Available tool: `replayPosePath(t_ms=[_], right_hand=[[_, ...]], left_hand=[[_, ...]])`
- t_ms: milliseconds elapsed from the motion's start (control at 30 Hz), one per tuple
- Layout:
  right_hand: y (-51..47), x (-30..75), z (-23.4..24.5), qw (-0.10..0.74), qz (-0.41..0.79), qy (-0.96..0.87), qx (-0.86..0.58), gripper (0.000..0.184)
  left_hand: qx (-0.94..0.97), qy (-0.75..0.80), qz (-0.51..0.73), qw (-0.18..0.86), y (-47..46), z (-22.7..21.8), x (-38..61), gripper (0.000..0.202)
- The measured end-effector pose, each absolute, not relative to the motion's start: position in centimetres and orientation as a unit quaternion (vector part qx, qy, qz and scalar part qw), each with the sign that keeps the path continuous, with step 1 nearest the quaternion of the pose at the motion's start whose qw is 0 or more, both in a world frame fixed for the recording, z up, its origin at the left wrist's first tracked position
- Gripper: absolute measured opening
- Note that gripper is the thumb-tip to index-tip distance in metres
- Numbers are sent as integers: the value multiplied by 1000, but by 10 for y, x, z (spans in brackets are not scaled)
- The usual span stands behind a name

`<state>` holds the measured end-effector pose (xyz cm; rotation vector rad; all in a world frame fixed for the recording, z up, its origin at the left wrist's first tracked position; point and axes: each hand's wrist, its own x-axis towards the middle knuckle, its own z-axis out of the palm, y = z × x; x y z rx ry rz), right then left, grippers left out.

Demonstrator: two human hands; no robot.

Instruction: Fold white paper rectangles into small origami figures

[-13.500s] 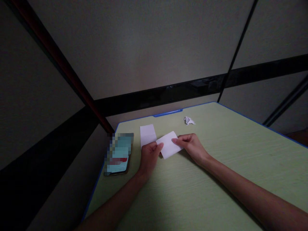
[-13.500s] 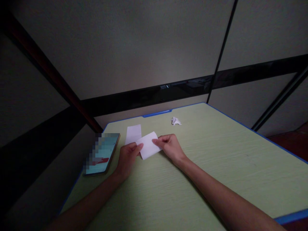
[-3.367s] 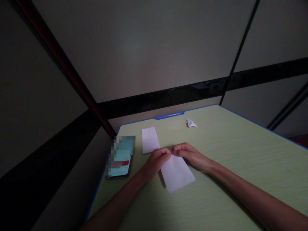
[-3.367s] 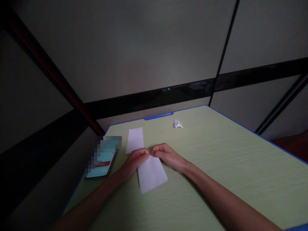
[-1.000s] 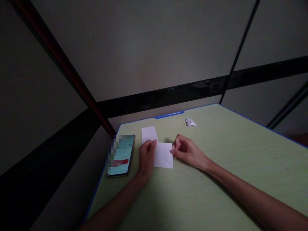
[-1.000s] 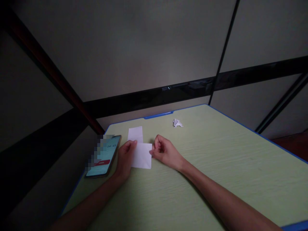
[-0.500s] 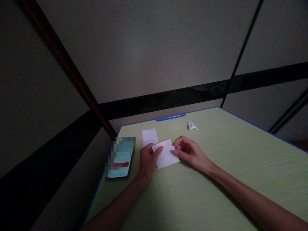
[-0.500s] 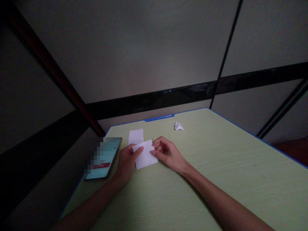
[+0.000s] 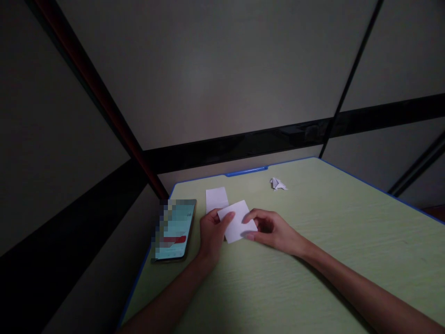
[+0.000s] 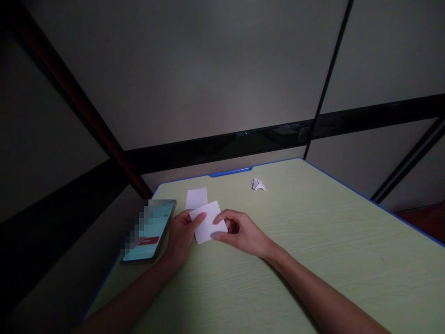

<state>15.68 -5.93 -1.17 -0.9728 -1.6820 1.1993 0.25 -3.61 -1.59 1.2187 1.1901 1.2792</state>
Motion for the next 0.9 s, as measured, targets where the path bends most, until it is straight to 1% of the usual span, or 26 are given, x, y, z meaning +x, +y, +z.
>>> replayPosePath(t_ms=[133,200,233,267,367,433,467,500,533,600,633,733,900], right_hand=[[-55,157,-13,478,403,-654,-426,14],[-54,157,-13,507,390,-630,-441,13],[-54,157,-14,520,388,-618,-444,15],[-54,157,-14,531,389,-609,-443,20],[-55,156,-15,557,395,-597,-421,47],[-56,155,-14,562,402,-589,-418,57],[-57,154,-13,560,406,-588,-419,55],[-57,154,-12,551,412,-592,-420,48],[-58,153,-11,540,415,-601,-418,37],[-61,153,-8,484,413,-646,-422,18],[-63,153,-7,456,403,-669,-426,16],[-68,154,-6,400,342,-735,-428,25],[-71,158,-7,385,238,-804,-385,35]], left_hand=[[519,477,506,496,-37,-16,5,21],[528,473,501,498,-38,-14,6,24],[531,472,497,498,-39,-13,7,26],[534,471,494,499,-39,-12,7,27],[531,467,491,508,-41,-9,8,25],[528,462,492,516,-42,-9,8,25],[527,459,491,520,-42,-9,8,25],[530,457,487,523,-42,-10,8,25],[535,455,483,523,-42,-11,8,25],[547,454,477,517,-42,-12,9,25],[551,452,475,516,-41,-13,8,24],[555,438,474,525,-40,-14,8,22],[555,420,488,527,-41,-14,6,21]])
